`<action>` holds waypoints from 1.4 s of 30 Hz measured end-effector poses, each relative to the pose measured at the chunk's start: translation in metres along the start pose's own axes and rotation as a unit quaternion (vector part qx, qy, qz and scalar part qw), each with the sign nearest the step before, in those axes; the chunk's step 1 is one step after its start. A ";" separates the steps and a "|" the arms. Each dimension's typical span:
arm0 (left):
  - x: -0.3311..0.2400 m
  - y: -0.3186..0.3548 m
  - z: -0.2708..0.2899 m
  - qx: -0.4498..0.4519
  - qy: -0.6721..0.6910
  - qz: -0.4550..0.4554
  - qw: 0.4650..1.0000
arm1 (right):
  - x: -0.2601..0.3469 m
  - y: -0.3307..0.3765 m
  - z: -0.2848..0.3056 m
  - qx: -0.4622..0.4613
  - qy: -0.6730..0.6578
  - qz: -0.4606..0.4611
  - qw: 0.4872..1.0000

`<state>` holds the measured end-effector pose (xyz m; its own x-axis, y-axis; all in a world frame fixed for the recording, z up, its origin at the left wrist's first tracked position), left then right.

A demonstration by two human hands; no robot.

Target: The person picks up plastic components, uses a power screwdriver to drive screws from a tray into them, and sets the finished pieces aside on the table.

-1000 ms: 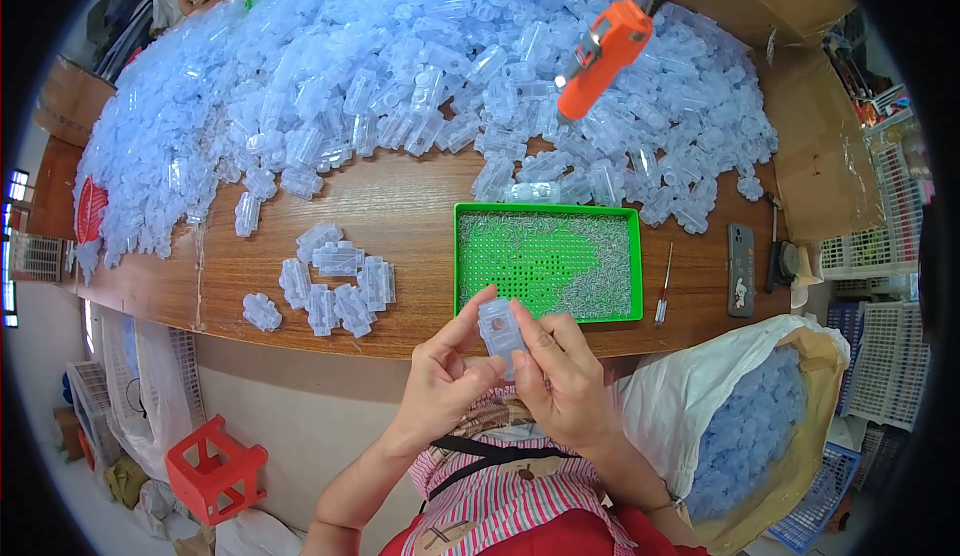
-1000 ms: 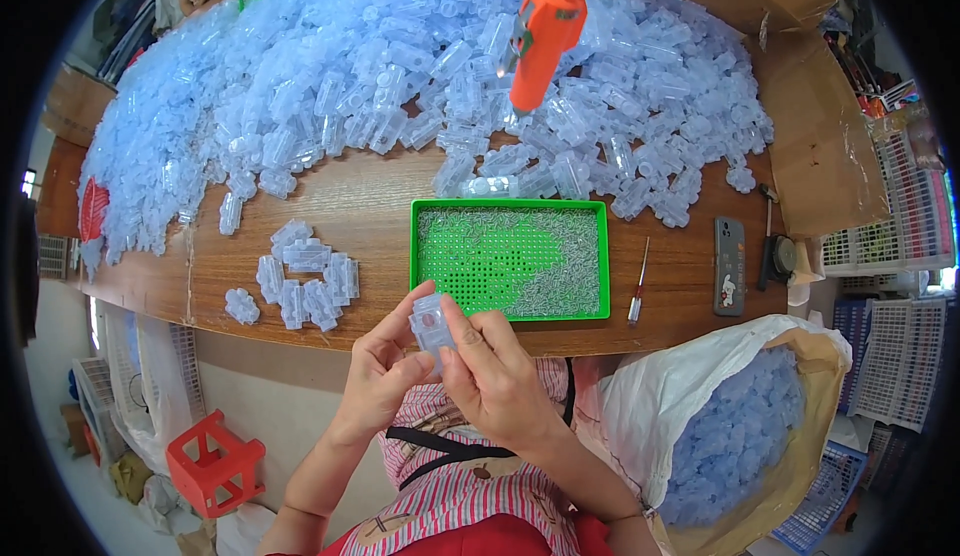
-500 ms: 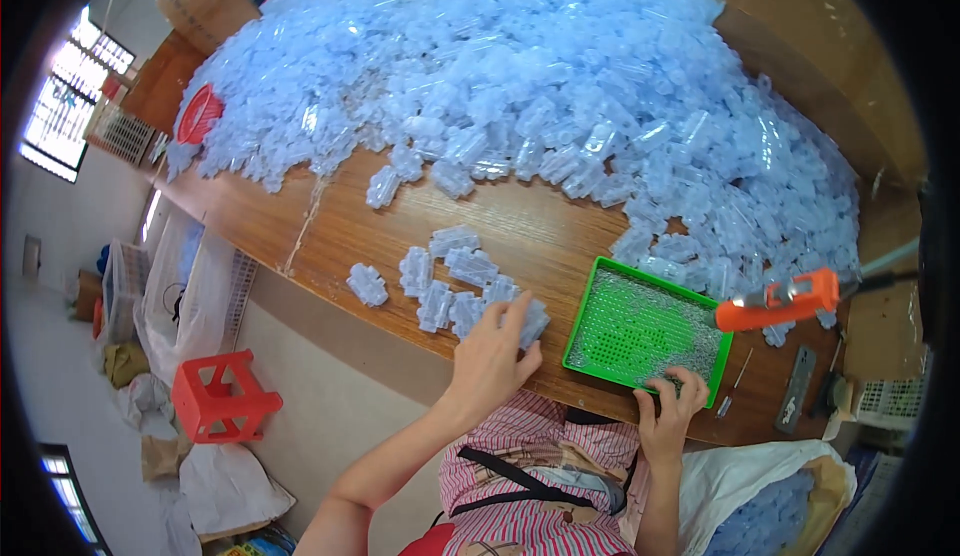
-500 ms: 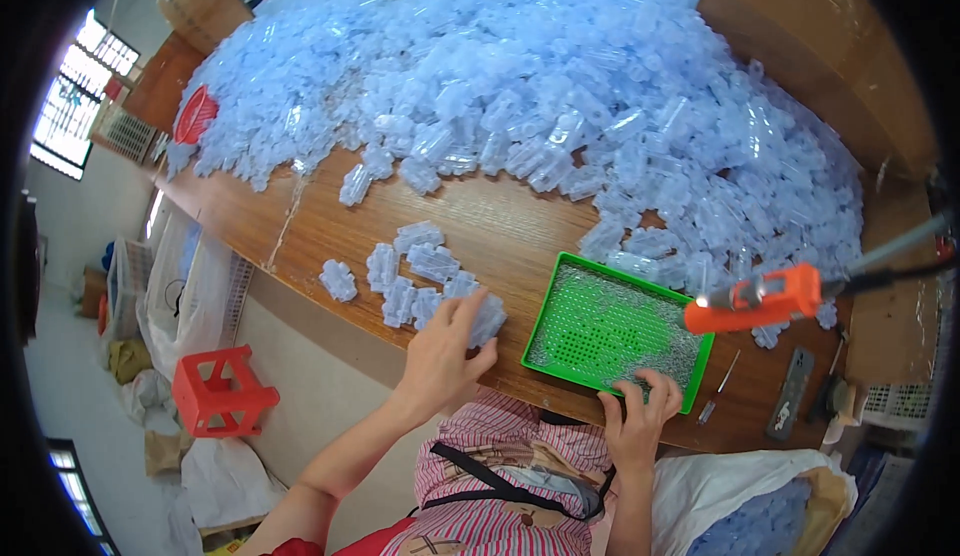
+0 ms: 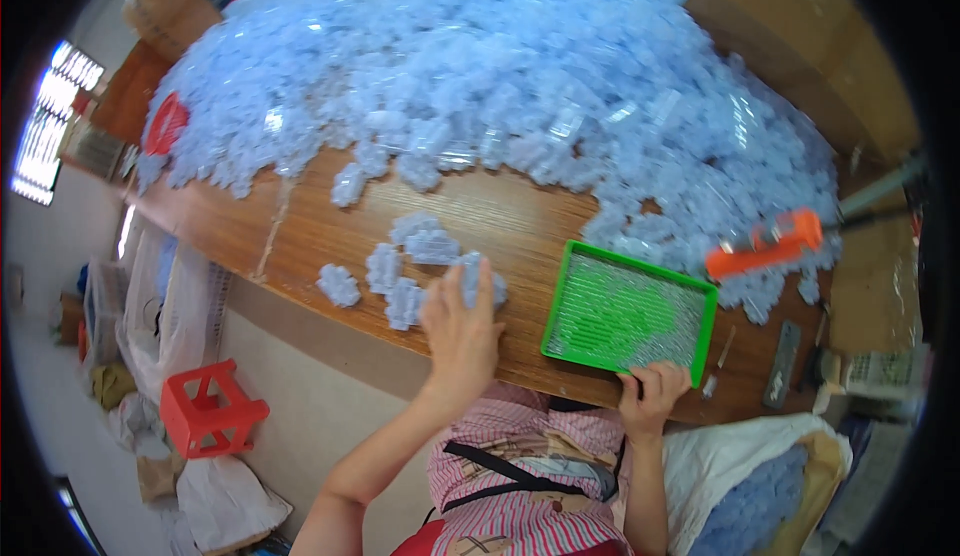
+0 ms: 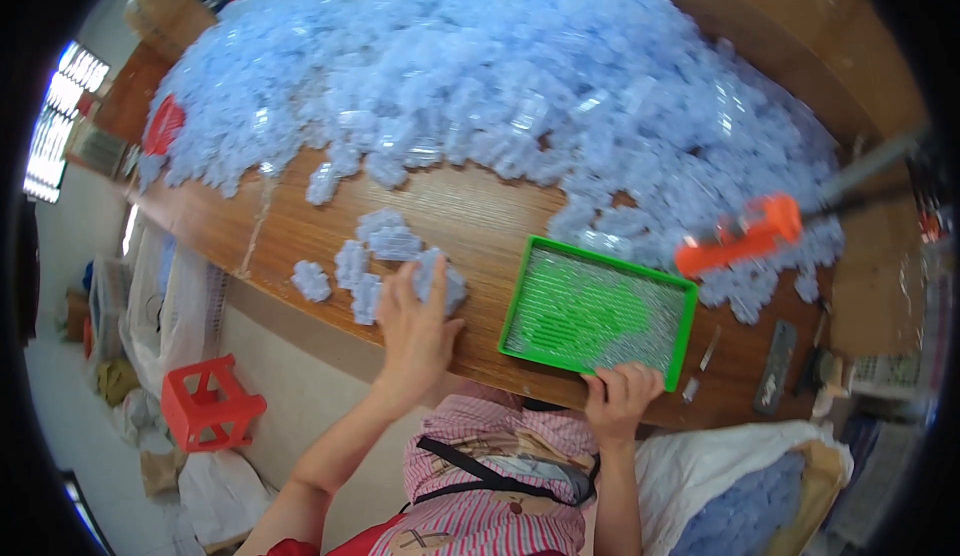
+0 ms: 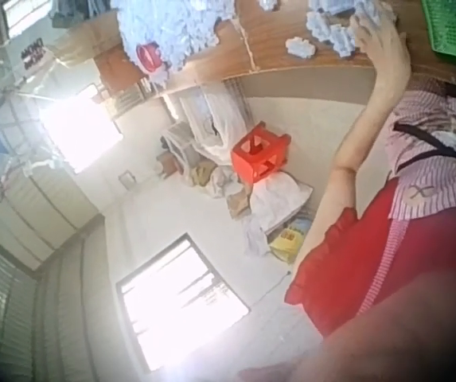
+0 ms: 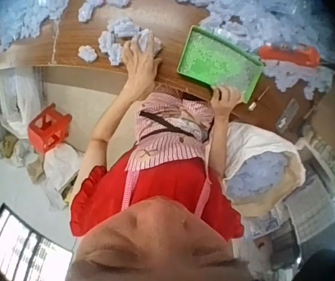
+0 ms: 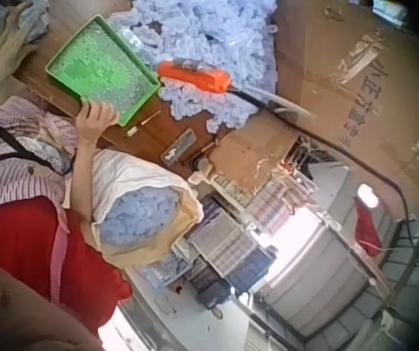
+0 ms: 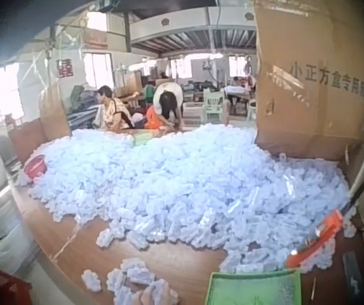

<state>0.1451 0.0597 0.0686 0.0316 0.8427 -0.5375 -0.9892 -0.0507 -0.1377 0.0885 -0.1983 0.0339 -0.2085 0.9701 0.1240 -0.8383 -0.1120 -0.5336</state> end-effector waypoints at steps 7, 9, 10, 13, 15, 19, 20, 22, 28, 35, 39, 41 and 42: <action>0.056 -0.049 0.010 0.076 -0.009 -0.019 0.997 | 0.003 0.002 -0.007 -0.012 -0.020 -0.001 1.000; 0.057 -0.053 0.013 0.126 -0.003 0.000 0.992 | 0.001 0.005 -0.007 -0.019 -0.021 -0.009 1.000; 0.054 -0.055 0.014 0.133 0.003 -0.009 0.991 | -0.002 0.006 -0.006 -0.023 -0.013 -0.021 0.999; 0.039 -0.053 0.020 0.075 -0.040 -0.051 0.995 | -0.003 0.005 -0.007 -0.038 -0.022 -0.013 0.999; 0.016 -0.049 0.016 0.049 0.008 -0.118 0.992 | -0.006 0.004 -0.008 -0.045 -0.028 -0.027 0.998; -0.051 -0.008 -0.017 0.087 0.064 -0.302 0.947 | -0.012 0.002 -0.006 -0.041 -0.008 -0.049 0.998; -0.056 0.005 -0.031 0.118 0.056 -0.349 0.928 | -0.012 0.004 -0.009 -0.045 -0.009 -0.048 0.998; -0.051 0.023 -0.055 0.123 0.016 -0.408 0.905 | -0.014 0.009 -0.019 -0.061 -0.017 -0.055 0.996; -0.019 0.034 -0.072 0.045 -0.007 -0.542 0.839 | -0.018 0.013 0.000 -0.139 -0.123 -0.098 0.978; -0.026 0.051 -0.063 0.146 -0.013 -0.673 0.725 | -0.022 0.022 0.011 -0.205 -0.159 -0.110 0.959; -0.029 0.048 -0.069 0.156 -0.026 -0.667 0.728 | -0.021 0.031 0.014 -0.235 -0.156 -0.077 0.956; -0.029 0.048 -0.072 0.175 -0.036 -0.647 0.741 | -0.019 0.048 0.016 -0.241 -0.171 -0.075 0.953; -0.029 0.048 -0.073 0.178 -0.043 -0.630 0.755 | -0.018 0.069 0.017 -0.231 -0.158 -0.082 0.957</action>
<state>0.1072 -0.0059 0.0169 0.9850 0.1337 -0.1091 -0.1577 0.9542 -0.2544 0.0261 -0.2267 0.0092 -0.2958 0.8451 0.4453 -0.5759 0.2141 -0.7890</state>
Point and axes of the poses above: each hand's wrist, its own y-axis away from the middle knuckle, its own z-axis out of the back of the hand, x = y × z, the point moved 4 cm from there along -y, towards the middle knuckle, and after that the axes turned 15 degrees about y, right-handed, at the moved point
